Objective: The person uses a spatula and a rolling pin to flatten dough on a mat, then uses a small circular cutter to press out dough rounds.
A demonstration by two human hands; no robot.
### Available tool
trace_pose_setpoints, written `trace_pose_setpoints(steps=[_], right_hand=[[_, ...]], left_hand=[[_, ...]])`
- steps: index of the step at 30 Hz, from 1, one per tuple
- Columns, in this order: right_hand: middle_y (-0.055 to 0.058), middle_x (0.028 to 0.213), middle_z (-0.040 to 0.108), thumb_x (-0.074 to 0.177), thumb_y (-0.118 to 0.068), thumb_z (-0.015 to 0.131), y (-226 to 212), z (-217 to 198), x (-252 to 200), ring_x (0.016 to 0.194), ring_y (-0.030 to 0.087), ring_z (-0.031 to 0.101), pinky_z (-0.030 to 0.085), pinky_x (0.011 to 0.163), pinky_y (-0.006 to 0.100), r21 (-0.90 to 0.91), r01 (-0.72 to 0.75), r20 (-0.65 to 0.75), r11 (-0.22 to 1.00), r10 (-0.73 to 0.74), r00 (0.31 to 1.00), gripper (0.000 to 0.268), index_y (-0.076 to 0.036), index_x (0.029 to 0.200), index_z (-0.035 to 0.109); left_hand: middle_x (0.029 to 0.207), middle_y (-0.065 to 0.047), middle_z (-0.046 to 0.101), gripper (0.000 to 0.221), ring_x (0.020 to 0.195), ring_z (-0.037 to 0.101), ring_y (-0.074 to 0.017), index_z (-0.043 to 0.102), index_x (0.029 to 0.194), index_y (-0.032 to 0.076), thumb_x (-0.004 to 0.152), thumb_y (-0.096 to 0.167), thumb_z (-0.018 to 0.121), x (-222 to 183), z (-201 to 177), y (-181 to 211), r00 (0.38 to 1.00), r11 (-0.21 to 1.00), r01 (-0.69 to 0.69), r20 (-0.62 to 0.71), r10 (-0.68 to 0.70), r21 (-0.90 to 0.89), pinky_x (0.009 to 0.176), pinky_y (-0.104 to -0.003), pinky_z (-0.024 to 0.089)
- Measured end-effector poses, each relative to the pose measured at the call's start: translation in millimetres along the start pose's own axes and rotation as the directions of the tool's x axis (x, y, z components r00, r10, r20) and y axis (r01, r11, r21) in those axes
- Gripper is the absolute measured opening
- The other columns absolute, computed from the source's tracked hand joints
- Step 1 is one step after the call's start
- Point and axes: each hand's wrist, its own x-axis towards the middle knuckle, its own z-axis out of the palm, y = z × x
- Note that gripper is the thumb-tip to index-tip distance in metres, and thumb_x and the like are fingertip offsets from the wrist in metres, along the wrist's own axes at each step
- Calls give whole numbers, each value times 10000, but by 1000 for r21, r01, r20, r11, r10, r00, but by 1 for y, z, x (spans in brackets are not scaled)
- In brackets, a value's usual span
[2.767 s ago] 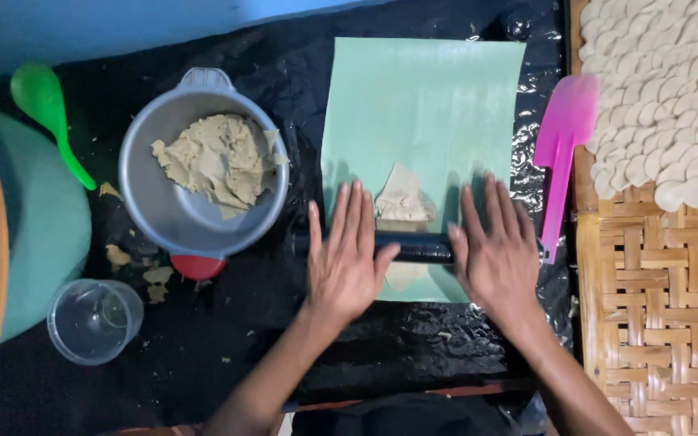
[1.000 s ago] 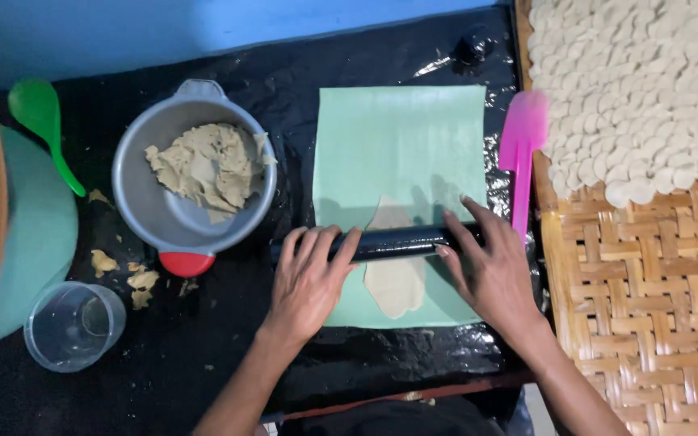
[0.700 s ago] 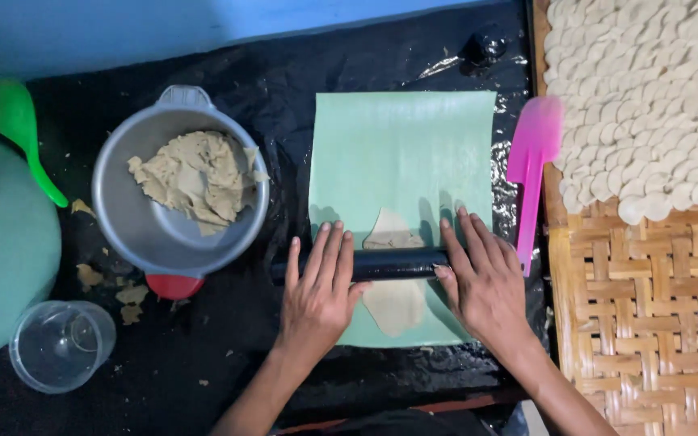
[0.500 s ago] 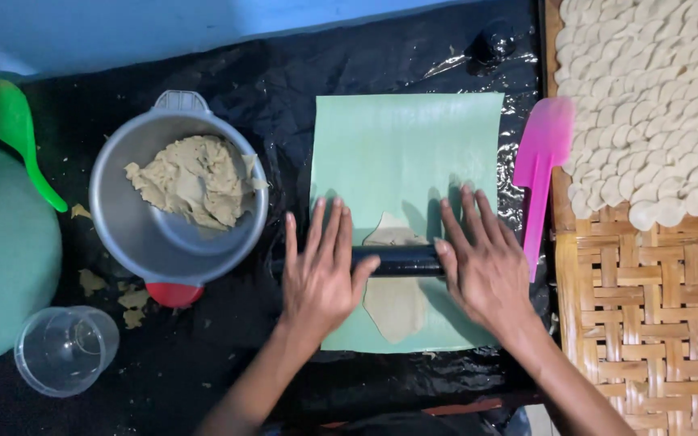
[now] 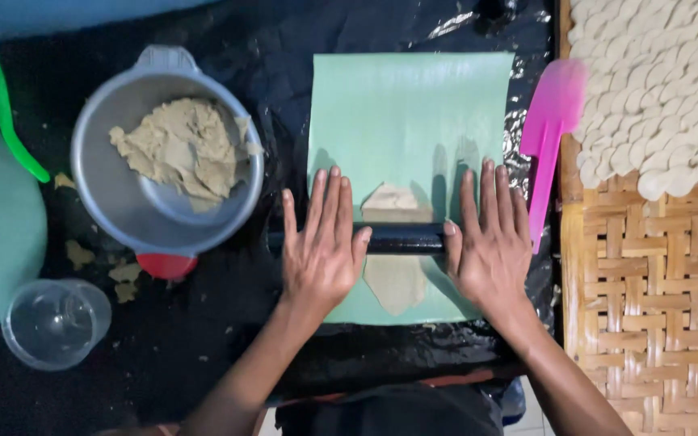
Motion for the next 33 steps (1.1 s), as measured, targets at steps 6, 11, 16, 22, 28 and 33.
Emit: trace_pose_setpoints(steps=[6, 11, 16, 22, 28, 33], right_hand=[[285, 1630, 345, 1029, -317, 472, -5, 7, -52, 1501, 432, 349, 249, 1221, 557, 10, 31, 13, 999, -31, 999, 643, 64, 1541, 395], [267, 1599, 375, 972, -315, 556, -13, 5, -99, 1478, 409, 374, 279, 1196, 544, -40, 41, 61, 998, -38, 997, 645, 39, 1497, 434], [249, 1563, 417, 908, -308, 617, -26, -10, -123, 1439, 412, 405, 310, 1166, 525, 10, 55, 34, 998, -55, 998, 639, 7, 1450, 489], [278, 1529, 450, 917, -223, 660, -27, -22, -84, 1392, 432, 462, 356, 1153, 530, 55, 45, -72, 998, -41, 997, 581, 2, 1439, 543], [273, 1519, 484, 927, -206, 681, -13, -11, -45, 1392, 443, 478, 398, 1152, 536, 98, 27, -171, 995, -10, 985, 500, -20, 1387, 618], [251, 1504, 500, 959, -285, 616, -10, -3, -14, 1408, 401, 472, 336, 1183, 540, -7, 128, -139, 992, -128, 982, 572, 39, 1424, 541]], left_hand=[[1628, -217, 374, 762, 1541, 316, -335, 399, 1530, -78, 957, 363, 638, -41, -11, 15, 998, 995, -26, -53, 21, -94, 1233, -618, 222], [1611, -174, 393, 714, 1505, 339, -313, 408, 1524, -32, 941, 302, 648, -86, -15, 27, 999, 997, -5, 41, 8, -76, 1191, -579, 260], [1600, -132, 407, 663, 1489, 365, -308, 435, 1529, 19, 943, 249, 645, -108, -22, 33, 999, 997, -39, 33, 41, -61, 1182, -558, 288], [1578, -210, 436, 629, 1486, 395, -390, 453, 1506, -33, 940, 145, 661, -79, -29, 36, 993, 972, -33, -119, 6, -233, 1185, -593, 304], [1527, -186, 492, 530, 1437, 436, -397, 553, 1447, 56, 936, 131, 668, -50, -15, 23, 982, 984, -21, -186, -13, -180, 1176, -592, 320], [1552, -141, 503, 573, 1469, 444, -356, 566, 1449, 83, 879, 48, 623, -27, 2, 14, 985, 993, -53, -167, 35, -103, 1215, -549, 335]])
